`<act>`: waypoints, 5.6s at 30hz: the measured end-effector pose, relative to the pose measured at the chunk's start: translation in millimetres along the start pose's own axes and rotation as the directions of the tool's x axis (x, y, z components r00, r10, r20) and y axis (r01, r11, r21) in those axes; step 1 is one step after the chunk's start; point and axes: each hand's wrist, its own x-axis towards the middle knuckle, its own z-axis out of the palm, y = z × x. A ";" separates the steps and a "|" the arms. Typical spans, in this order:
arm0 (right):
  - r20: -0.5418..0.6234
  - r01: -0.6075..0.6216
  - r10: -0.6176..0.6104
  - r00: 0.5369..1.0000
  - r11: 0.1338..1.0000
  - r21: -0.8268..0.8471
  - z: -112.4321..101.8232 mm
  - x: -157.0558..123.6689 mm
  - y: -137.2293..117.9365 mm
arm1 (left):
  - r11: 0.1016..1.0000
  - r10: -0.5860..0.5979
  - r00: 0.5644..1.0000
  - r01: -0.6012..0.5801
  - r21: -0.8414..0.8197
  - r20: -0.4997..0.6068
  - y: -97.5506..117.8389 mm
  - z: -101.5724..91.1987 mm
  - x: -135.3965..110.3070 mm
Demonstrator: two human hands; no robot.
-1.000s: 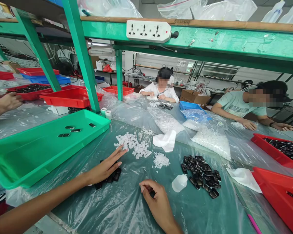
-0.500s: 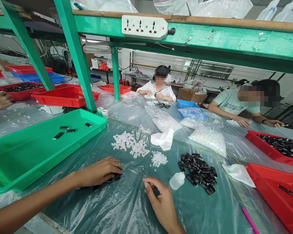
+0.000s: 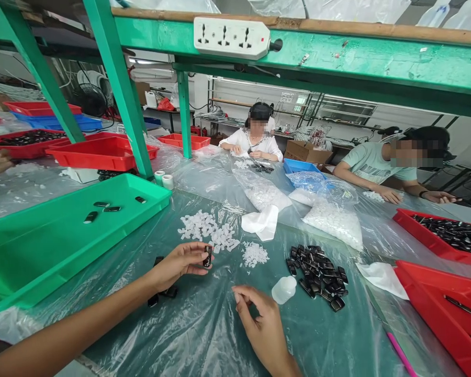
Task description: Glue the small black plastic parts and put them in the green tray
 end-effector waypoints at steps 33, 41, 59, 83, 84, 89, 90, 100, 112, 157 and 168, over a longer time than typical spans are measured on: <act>0.048 -0.039 0.042 0.998 0.998 -0.048 3.0 -0.1 2.0 | 0.369 0.070 0.972 -0.235 0.899 0.225 -1.3 -65.3 -35.9; 0.061 -0.043 0.047 0.997 0.997 -0.063 1.8 0.7 -0.1 | 0.479 0.103 0.969 -0.246 0.842 0.225 -1.3 -59.3 -22.9; -0.108 0.217 -0.250 0.962 0.944 -0.248 -16.5 -2.9 -2.1 | 0.897 0.057 0.985 0.020 -0.442 0.160 13.8 19.1 6.5; 0.085 -0.351 0.380 0.921 0.905 -0.241 -113.4 3.1 40.8 | 0.759 -0.033 0.987 0.128 -0.638 0.159 -2.5 23.1 11.1; 0.107 -0.359 0.393 0.913 0.901 -0.243 -110.7 3.5 44.0 | 0.761 -0.042 0.987 0.132 -0.635 0.155 -3.2 22.9 11.1; 0.119 -0.446 0.463 0.878 0.883 -0.148 -99.7 6.7 53.4 | 0.754 -0.047 0.986 0.138 -0.642 0.158 -6.6 22.5 12.3; 0.115 -0.450 0.464 0.878 0.884 -0.126 -98.3 7.1 54.2 | 0.753 -0.043 0.986 0.138 -0.643 0.161 -7.0 22.5 12.5; -0.010 -0.391 0.392 0.920 0.918 0.062 -63.9 16.7 35.7 | 0.763 -0.033 0.984 0.138 -0.632 0.174 -7.9 22.6 9.4; -0.051 -0.261 0.336 0.940 0.810 0.524 -37.9 10.2 29.6 | 0.884 -0.032 0.978 0.124 -0.451 0.207 -11.8 25.3 7.1; -0.004 -0.277 0.557 0.830 0.418 0.865 2.9 9.9 14.2 | 0.882 0.242 0.961 -0.276 0.382 0.135 -18.5 42.9 -2.6; -0.153 -0.271 0.446 0.882 0.746 0.608 -0.9 1.7 16.8 | 0.853 0.259 0.952 -0.304 0.424 0.161 -18.0 43.0 -2.6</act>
